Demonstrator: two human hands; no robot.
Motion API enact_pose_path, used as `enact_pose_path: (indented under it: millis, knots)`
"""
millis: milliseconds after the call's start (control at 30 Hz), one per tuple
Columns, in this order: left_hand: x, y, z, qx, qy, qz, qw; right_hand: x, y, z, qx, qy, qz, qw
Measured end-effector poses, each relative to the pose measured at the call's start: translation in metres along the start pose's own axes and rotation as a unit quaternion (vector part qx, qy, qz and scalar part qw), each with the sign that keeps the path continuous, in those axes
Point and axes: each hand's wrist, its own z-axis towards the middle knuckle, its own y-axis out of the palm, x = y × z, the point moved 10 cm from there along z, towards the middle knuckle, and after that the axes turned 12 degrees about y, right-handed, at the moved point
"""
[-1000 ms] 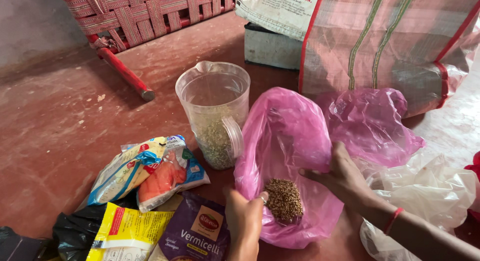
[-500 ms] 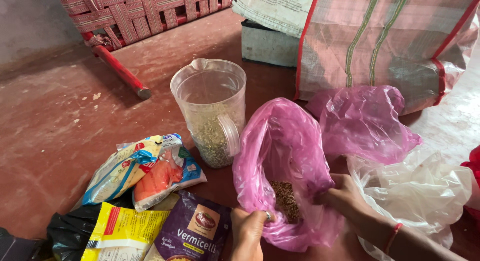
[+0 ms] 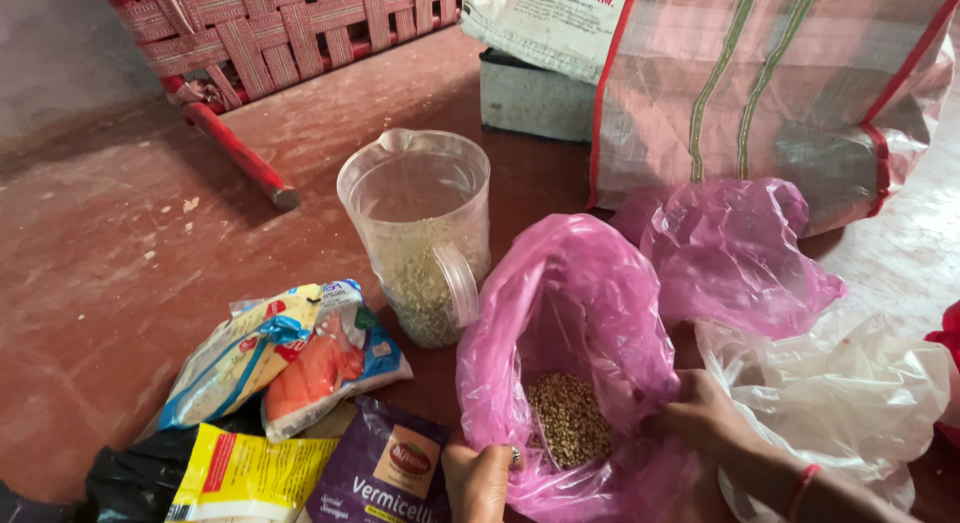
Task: The person scoops green split peas from a pink plastic bag and transfers them into a clear plastic pitcher. They repeat this process several times, then pour the remaining peas from the bag into the pitcher and secure the lid.
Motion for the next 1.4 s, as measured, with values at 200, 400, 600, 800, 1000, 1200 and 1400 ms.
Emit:
enact_pose_path:
  millis: [200,400,600,800,1000,1200,1400]
  knots:
    - [0.075,0.002,0.013,-0.016,-0.061,0.263,0.963,-0.055,-0.032,0.024,0.01,0.026,0.063,0.998]
    - [0.132,0.034,0.045,-0.038,-0.003,0.236,0.971,-0.122,-0.014,0.027,-0.042,-0.006,0.136,0.99]
    - [0.12,0.032,0.057,-0.059,0.06,0.084,0.993,-0.173,-0.031,-0.006,0.082,-0.198,0.032,0.976]
    - [0.126,0.023,0.042,-0.053,0.091,0.017,0.994,-0.178,-0.025,-0.048,0.053,-0.373,-0.133,0.917]
    - [0.149,0.045,0.016,-0.089,0.013,0.081,0.993,-0.156,-0.043,-0.038,0.078,-0.266,-0.101,0.956]
    - [0.168,0.068,0.01,-0.175,0.035,0.122,0.976,-0.192,-0.021,-0.07,-0.126,-0.254,-0.014,0.959]
    - [0.168,0.067,0.012,-0.151,0.077,-0.004,0.986,-0.185,-0.05,-0.035,0.011,-0.153,-0.023,0.988]
